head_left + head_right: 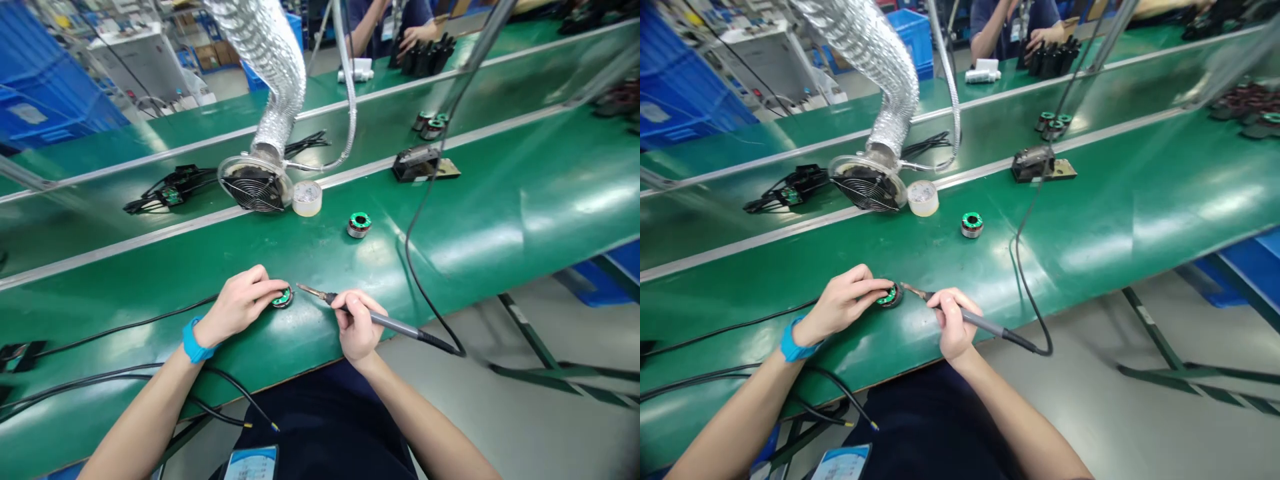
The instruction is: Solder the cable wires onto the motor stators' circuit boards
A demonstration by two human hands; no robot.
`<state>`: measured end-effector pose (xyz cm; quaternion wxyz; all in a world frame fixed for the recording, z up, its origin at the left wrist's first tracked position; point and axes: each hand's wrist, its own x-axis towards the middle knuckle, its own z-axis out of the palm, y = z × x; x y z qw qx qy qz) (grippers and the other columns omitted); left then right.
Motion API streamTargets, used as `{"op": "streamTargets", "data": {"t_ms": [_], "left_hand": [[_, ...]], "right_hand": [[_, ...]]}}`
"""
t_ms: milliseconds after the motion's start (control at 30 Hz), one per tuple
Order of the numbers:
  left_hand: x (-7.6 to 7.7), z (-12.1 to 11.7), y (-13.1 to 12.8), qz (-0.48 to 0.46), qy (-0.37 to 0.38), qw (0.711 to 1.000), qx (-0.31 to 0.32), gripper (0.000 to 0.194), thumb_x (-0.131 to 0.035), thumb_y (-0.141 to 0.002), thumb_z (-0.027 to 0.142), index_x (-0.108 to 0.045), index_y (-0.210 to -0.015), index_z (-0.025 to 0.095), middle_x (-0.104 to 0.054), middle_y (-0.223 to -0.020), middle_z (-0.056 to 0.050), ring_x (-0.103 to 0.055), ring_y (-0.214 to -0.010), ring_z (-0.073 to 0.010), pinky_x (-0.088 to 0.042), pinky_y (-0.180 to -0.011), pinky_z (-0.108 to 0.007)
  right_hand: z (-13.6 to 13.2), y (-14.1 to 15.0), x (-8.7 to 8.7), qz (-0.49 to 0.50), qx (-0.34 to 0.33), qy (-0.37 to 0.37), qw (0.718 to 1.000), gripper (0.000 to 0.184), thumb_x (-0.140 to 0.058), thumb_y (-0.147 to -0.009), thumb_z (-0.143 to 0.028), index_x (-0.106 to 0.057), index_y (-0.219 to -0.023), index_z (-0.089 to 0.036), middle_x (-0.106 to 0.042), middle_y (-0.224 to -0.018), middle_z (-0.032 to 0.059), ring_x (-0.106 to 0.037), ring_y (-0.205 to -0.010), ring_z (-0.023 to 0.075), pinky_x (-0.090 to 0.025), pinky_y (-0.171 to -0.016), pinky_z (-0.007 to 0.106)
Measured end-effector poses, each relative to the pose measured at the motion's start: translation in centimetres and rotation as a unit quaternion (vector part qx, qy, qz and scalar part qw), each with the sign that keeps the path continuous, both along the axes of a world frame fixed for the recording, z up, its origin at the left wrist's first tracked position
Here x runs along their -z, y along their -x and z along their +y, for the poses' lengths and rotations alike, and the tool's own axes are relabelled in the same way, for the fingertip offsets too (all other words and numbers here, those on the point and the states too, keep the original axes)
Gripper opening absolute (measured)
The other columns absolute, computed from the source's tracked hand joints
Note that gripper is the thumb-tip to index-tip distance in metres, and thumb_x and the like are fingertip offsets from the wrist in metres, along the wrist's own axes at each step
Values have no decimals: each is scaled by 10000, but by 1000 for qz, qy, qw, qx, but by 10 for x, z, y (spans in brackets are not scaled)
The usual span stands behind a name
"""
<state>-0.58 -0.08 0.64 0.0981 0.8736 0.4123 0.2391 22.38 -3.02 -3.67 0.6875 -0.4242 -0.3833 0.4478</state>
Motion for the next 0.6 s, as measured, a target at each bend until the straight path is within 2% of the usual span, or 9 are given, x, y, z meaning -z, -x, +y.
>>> {"op": "streamTargets", "data": {"t_ms": [100,167,233,300,367,400,467,533,600], "left_hand": [[-16,-4,4,5,22,999,-30,336,-545,-1053,367,-656,-1338,226,-658,-1024,-83,-633,-900,-186,-512,-783,-310],[-31,-9,17,12,21,996,-86,457,-574,-1034,410,-556,-1461,248,-660,-1173,-109,-633,-1036,-227,-523,-894,-366],[-44,-16,45,31,5,986,-167,502,-585,-1022,438,-530,-1487,258,-647,-1252,-120,-610,-1125,-255,-501,-980,-412],[-49,-31,89,60,-22,956,-285,474,-580,-1013,469,-586,-1430,245,-637,-1289,-131,-585,-1193,-285,-461,-1053,-461],[-45,-58,145,90,-61,886,-451,473,-563,-1001,513,-645,-1356,212,-607,-1345,-167,-536,-1284,-345,-401,-1113,-539],[-39,-78,174,99,-81,827,-547,498,-545,-997,530,-655,-1341,187,-571,-1394,-200,-490,-1342,-390,-355,-1137,-593],[-24,-122,230,97,-101,683,-717,617,-540,-965,593,-640,-1356,126,-451,-1508,-277,-299,-1461,-522,-217,-1144,-737],[-7,-162,274,38,-49,572,-818,799,-552,-905,691,-586,-1412,75,-325,-1583,-326,-157,-1481,-624,-120,-1108,-817],[9,-186,305,-29,60,514,-855,952,-534,-863,757,-511,-1486,38,-276,-1589,-365,-159,-1467,-660,-132,-1104,-819]], "right_hand": [[0,-4,3,-12,21,-9,1000,323,-583,-929,-331,-702,-678,-167,-469,-476,-35,-357,-369,80,-228,-380,216],[-1,-8,3,-20,31,-13,999,284,-611,-914,-319,-718,-702,-163,-464,-458,-39,-383,-366,87,-251,-377,211],[-1,-11,3,-24,44,-18,999,237,-646,-886,-305,-733,-722,-157,-519,-482,-24,-434,-372,99,-285,-371,216],[2,-12,2,-24,64,-29,997,194,-667,-857,-286,-752,-746,-152,-572,-520,-10,-472,-377,109,-305,-362,228],[5,-11,-1,-15,80,-45,996,143,-688,-816,-260,-764,-760,-154,-616,-559,0,-488,-379,114,-311,-352,244],[7,-9,-3,-9,84,-50,995,123,-697,-795,-251,-765,-755,-156,-628,-569,1,-490,-378,116,-310,-348,250],[10,-5,-8,1,78,-49,996,105,-715,-762,-248,-761,-733,-159,-617,-545,-4,-486,-372,118,-300,-336,253],[12,-1,-11,4,67,-32,997,126,-724,-759,-271,-759,-724,-156,-589,-505,-10,-476,-359,116,-287,-321,246],[13,0,-11,1,53,-22,998,163,-736,-772,-302,-758,-721,-149,-572,-482,-10,-468,-347,115,-282,-308,237]]}}
